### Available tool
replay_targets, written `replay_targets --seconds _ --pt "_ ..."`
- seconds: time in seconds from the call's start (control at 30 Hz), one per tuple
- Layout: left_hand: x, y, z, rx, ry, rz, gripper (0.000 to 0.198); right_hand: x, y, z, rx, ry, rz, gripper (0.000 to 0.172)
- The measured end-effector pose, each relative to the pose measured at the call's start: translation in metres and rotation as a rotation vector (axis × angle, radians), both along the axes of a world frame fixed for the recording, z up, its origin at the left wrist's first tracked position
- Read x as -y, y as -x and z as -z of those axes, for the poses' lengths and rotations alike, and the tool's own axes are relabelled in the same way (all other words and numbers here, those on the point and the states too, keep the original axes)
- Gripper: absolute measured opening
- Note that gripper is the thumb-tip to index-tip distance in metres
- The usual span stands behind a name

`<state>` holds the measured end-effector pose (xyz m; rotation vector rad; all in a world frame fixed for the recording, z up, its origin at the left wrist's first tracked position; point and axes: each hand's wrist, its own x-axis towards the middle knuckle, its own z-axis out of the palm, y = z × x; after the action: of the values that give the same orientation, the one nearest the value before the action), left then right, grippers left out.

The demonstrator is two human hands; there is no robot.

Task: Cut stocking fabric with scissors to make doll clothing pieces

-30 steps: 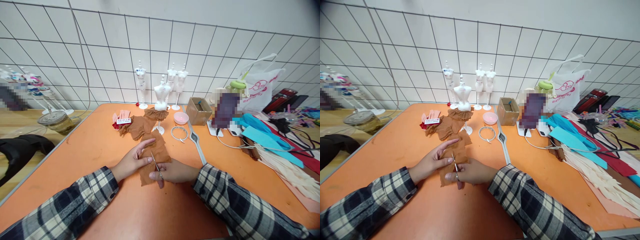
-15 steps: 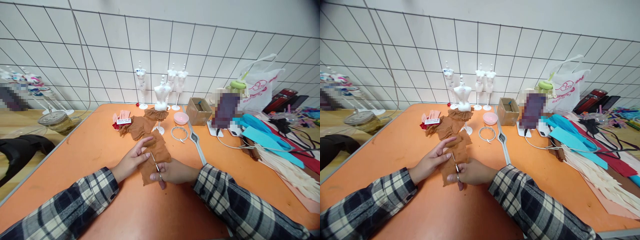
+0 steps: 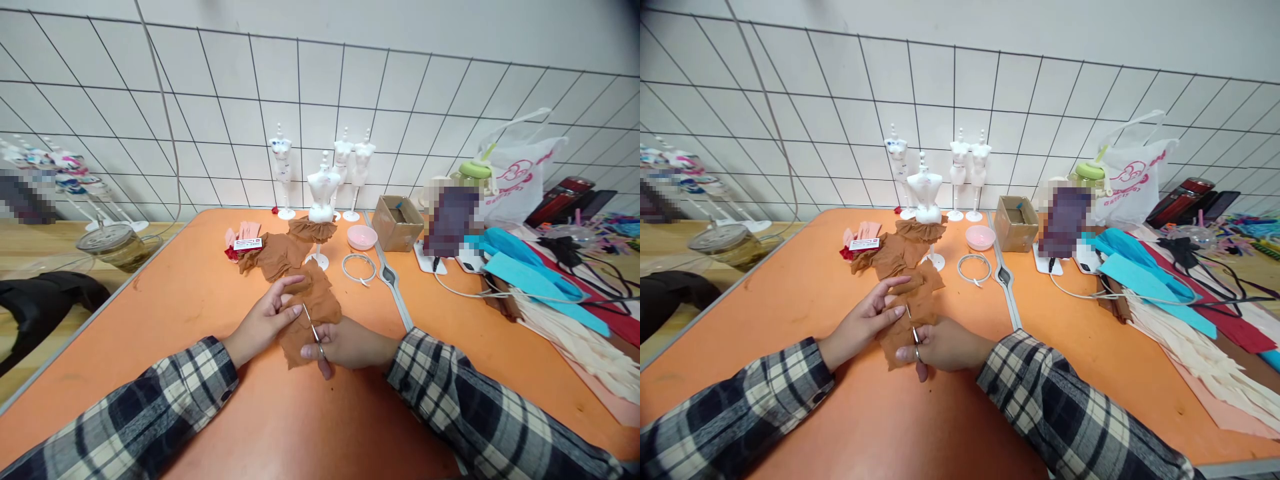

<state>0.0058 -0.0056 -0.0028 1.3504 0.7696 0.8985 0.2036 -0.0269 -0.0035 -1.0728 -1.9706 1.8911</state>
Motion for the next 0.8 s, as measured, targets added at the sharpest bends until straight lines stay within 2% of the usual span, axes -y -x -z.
replay_targets --seconds 0.07,0.2,0.33,0.47,0.8 --pt "0.000 0.000 -0.001 -0.015 0.032 0.004 0.065 0.000 0.001 0.000 0.016 -0.005 -0.003 0.033" --pt "0.000 0.000 -0.002 -0.042 0.044 0.022 0.065 0.002 0.000 -0.015 0.141 -0.016 -0.013 0.034" --pt "0.003 0.000 -0.005 -0.094 0.000 0.018 0.071 0.002 -0.003 -0.023 0.159 -0.009 -0.032 0.044" --pt "0.005 -0.002 -0.008 -0.098 -0.007 0.002 0.074 0.001 -0.004 -0.020 0.129 0.005 -0.042 0.054" --pt "0.002 0.000 -0.004 -0.013 0.020 0.020 0.075 0.000 -0.001 -0.013 0.152 -0.070 -0.024 0.042"
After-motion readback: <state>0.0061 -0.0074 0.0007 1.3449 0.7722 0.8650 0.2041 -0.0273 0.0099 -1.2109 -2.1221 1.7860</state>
